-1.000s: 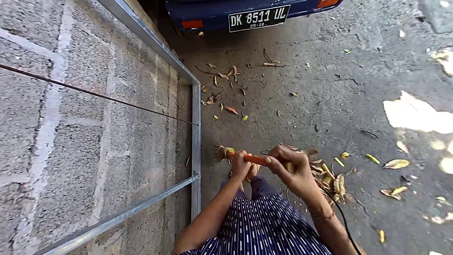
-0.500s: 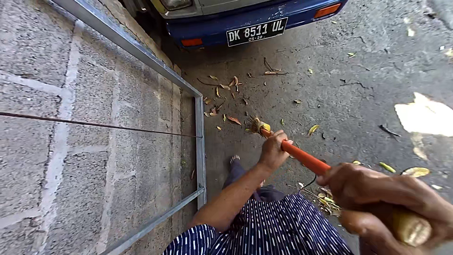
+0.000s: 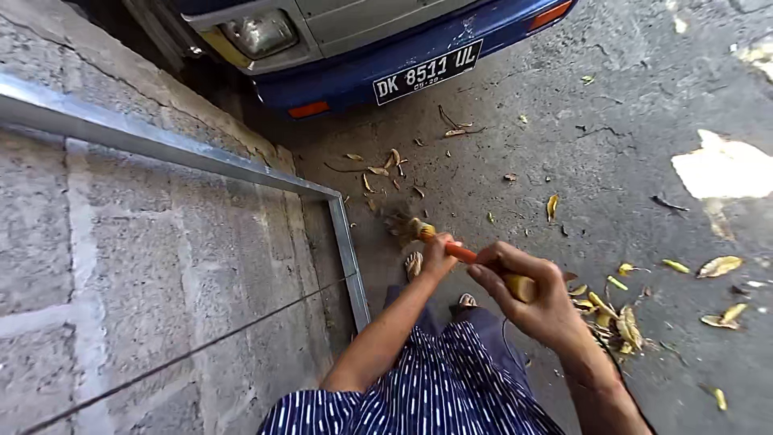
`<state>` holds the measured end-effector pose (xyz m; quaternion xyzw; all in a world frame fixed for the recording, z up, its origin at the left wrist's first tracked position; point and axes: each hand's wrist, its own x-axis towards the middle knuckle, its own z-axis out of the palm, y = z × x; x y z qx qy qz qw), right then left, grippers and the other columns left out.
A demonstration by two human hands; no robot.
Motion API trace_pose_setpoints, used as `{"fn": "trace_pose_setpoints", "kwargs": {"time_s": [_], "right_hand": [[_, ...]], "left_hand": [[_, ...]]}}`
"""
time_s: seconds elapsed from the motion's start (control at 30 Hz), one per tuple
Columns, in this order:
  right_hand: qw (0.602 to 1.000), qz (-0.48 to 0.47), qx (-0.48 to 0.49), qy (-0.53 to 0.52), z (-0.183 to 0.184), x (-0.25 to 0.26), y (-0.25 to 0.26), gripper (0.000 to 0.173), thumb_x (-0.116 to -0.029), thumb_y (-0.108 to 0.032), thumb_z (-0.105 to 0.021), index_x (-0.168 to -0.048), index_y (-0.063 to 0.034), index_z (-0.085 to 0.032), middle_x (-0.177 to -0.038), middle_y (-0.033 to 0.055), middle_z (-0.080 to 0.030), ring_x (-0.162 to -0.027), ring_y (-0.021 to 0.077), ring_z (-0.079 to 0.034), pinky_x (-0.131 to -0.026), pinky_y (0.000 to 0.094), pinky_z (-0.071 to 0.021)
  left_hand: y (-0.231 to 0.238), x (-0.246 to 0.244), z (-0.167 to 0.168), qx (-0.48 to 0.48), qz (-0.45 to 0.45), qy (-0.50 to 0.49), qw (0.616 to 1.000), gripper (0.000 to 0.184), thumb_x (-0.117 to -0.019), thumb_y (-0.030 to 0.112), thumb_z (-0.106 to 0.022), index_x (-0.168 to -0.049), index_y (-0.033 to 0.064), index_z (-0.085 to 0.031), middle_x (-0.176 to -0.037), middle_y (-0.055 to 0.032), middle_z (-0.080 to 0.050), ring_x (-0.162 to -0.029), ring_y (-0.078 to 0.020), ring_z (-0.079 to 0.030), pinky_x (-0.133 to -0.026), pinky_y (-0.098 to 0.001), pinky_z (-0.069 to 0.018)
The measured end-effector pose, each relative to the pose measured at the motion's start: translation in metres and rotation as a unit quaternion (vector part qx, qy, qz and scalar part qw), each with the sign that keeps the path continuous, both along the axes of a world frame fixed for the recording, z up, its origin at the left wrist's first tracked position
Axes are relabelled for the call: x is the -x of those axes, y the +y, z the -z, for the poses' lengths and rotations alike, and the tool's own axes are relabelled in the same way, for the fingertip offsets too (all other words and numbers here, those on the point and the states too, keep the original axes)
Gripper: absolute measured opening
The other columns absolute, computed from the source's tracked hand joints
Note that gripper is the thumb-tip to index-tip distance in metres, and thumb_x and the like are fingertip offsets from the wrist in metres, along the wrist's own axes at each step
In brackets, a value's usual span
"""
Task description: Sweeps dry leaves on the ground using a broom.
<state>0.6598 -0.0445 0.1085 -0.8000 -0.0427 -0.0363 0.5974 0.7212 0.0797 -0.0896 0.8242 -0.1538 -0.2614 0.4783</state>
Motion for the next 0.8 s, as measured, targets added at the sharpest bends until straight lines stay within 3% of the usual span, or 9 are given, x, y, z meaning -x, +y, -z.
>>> {"fn": "trace_pose_setpoints", "kwargs": {"time_s": [0.1,0.17,0.27,0.37,0.47,0.53,0.6,0.7,0.8], "right_hand": [[0.996,0.035,0.057,-0.055,-0.033,-0.017,0.002,0.022,-0.1005,-0.024,-0.063,-0.091,-0.0043,-0.067,-0.074,-0.0018,-0.063,-0.068,-0.0028,-0.055,-0.066,0.0142,-0.0452],[0.993,0.047,0.06,-0.095,-0.056,-0.027,0.005,0.021,-0.1016,-0.024,-0.064,-0.091,-0.0051,-0.065,-0.077,-0.0008,-0.065,-0.07,-0.0016,-0.058,-0.068,0.0145,-0.0481],[0.988,0.042,0.031,-0.144,-0.086,-0.034,0.007,0.02,-0.1022,-0.024,-0.065,-0.093,-0.0068,-0.063,-0.082,0.0008,-0.068,-0.079,0.0032,-0.064,-0.075,0.0183,-0.0531],[0.984,0.024,-0.008,-0.176,-0.082,-0.052,0.01,0.02,-0.1027,-0.022,-0.064,-0.092,-0.0056,-0.063,-0.082,0.0031,-0.068,-0.082,0.0074,-0.067,-0.079,0.0228,-0.0546],[0.982,0.022,-0.051,-0.182,-0.038,-0.08,0.022,0.017,-0.1026,-0.019,-0.062,-0.096,-0.0033,-0.065,-0.085,0.004,-0.069,-0.081,0.0053,-0.065,-0.077,0.0202,-0.0545],[0.982,0.034,-0.083,-0.165,0.004,-0.1,0.031,0.017,-0.101,-0.015,-0.063,-0.096,0.0006,-0.067,-0.086,0.0055,-0.07,-0.078,0.0023,-0.064,-0.074,0.0168,-0.0545],[0.986,0.04,-0.112,-0.114,0.049,-0.119,0.041,0.017,-0.0987,-0.011,-0.065,-0.097,0.0059,-0.068,-0.085,0.0074,-0.069,-0.073,0.0009,-0.061,-0.068,0.0157,-0.0527],[0.992,0.006,-0.128,-0.003,0.112,-0.138,0.053,0.023,-0.0965,-0.012,-0.069,-0.107,0.0084,-0.068,-0.091,0.0105,-0.07,-0.077,0.0063,-0.064,-0.073,0.0217,-0.0549],[0.995,0.017,-0.094,0.025,0.115,-0.14,0.043,0.024,-0.0956,-0.014,-0.071,-0.107,0.0075,-0.068,-0.092,0.011,-0.07,-0.08,0.0083,-0.065,-0.076,0.0234,-0.0559]], "left_hand": [[-0.037,-0.012,-0.024,0.104,0.038,0.005,0.994,0.023,-0.0955,0.01,-0.062,-0.086,-0.0109,-0.065,-0.092,-0.0237,-0.068,-0.093,-0.0323,-0.067,-0.088,-0.047,-0.0526],[-0.045,-0.024,-0.049,0.141,0.055,-0.008,0.989,0.023,-0.0946,0.008,-0.062,-0.083,-0.0111,-0.064,-0.092,-0.024,-0.068,-0.092,-0.0323,-0.067,-0.086,-0.0461,-0.0532],[-0.03,-0.046,-0.099,0.117,0.066,-0.021,0.991,0.025,-0.096,0.009,-0.061,-0.083,-0.0121,-0.065,-0.106,-0.028,-0.07,-0.11,-0.0381,-0.067,-0.097,-0.0501,-0.052],[-0.002,-0.08,-0.11,0.055,0.047,-0.061,0.996,0.026,-0.0967,0.011,-0.061,-0.086,-0.0118,-0.067,-0.113,-0.028,-0.071,-0.122,-0.0406,-0.064,-0.103,-0.0536,-0.0497],[0.034,-0.127,-0.081,-0.02,0.038,-0.1,0.994,0.027,-0.0981,0.013,-0.059,-0.089,-0.0116,-0.068,-0.108,-0.027,-0.07,-0.115,-0.0411,-0.066,-0.102,-0.0555,-0.0491],[0.057,-0.161,-0.053,-0.087,0.053,-0.089,0.991,0.026,-0.0991,0.012,-0.06,-0.095,-0.0121,-0.068,-0.113,-0.0279,-0.069,-0.121,-0.043,-0.063,-0.107,-0.0583,-0.0453],[0.077,-0.197,-0.018,-0.155,0.086,-0.068,0.982,0.023,-0.099,0.01,-0.061,-0.097,-0.0121,-0.068,-0.119,-0.0291,-0.066,-0.121,-0.0449,-0.06,-0.107,-0.0596,-0.0432],[0.098,-0.23,0.04,-0.236,0.115,-0.018,0.965,0.024,-0.1001,0.011,-0.062,-0.103,-0.0121,-0.066,-0.123,-0.0313,-0.062,-0.126,-0.0468,-0.056,-0.109,-0.0593,-0.0419],[0.079,-0.221,0.062,-0.176,0.089,-0.026,0.98,0.027,-0.0993,0.012,-0.064,-0.097,-0.0153,-0.066,-0.113,-0.0326,-0.064,-0.118,-0.0465,-0.06,-0.106,-0.057,-0.0435]]}}
